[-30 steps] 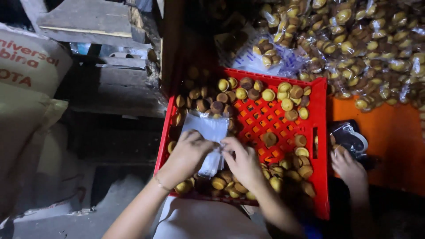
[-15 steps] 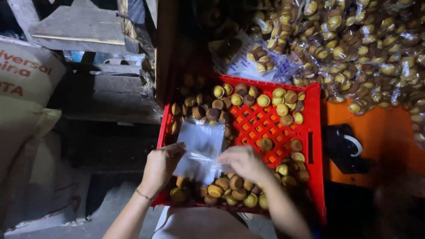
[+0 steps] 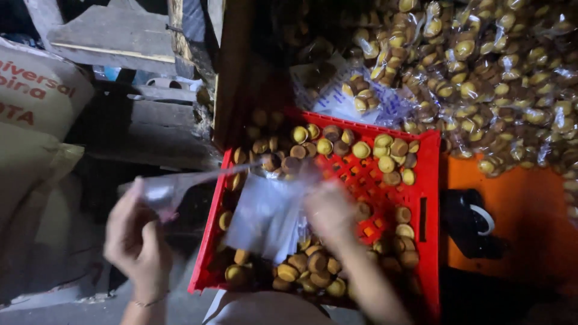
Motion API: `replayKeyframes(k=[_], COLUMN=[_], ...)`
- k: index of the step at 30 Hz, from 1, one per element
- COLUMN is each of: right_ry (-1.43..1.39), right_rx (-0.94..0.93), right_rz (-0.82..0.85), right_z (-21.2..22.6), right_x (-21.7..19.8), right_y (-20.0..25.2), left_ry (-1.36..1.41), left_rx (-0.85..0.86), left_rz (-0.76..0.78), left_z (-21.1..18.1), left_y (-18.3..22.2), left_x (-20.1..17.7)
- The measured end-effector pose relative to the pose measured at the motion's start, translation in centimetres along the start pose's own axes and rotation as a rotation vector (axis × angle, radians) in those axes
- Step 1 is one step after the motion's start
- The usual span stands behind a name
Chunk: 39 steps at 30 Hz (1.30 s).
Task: The person picks up small rounded cakes from a red plastic crate and places them into small clear plastic bags.
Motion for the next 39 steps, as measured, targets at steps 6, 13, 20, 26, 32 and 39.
replayKeyframes(k=[6,13,20,26,32,39], right_ry=[0.23,0.635,0.412,0.51,0.007,0.155], right_rx=[-0.49,0.374,-0.056,0.006,0.629,0.815], right_rz=[0.674,0.126,-0.111,-0.113,-0.756,-0.47], right_z=[2.7,-21.2,-19.7,-21.4,-22.0,-19.0], right_x=[8.0,-6.4,-4.6,-2.5,-0.5,2.2], right_y=[8.2,1.3,-3.0,-2.6,-6.1,-6.5], left_ry=[-0.229,-0.035,0.003,-0.024,-0.024,-0.01], left_rx=[0.375,0.164,0.117,0.117,0.074,0.061], left_rz=[0.358,0.587,0.652,0.674,0.695,0.787], left_z=[-3.3,-0.6,-0.3,0.1,0.8,-0.2], left_y=[0.0,2.0,2.1,2.6,3.0,3.5], left_x=[0.2,2.5,3.6,3.1,4.1,5.5])
Point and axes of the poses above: each hand's wrist, its own y-axis away from the middle knuckle, its own x-axis out of the palm, z = x × y, the point moved 4 cm from there along -y, towards the middle knuckle, and after that the axes turned 1 degree about z, right-handed, at the moved point
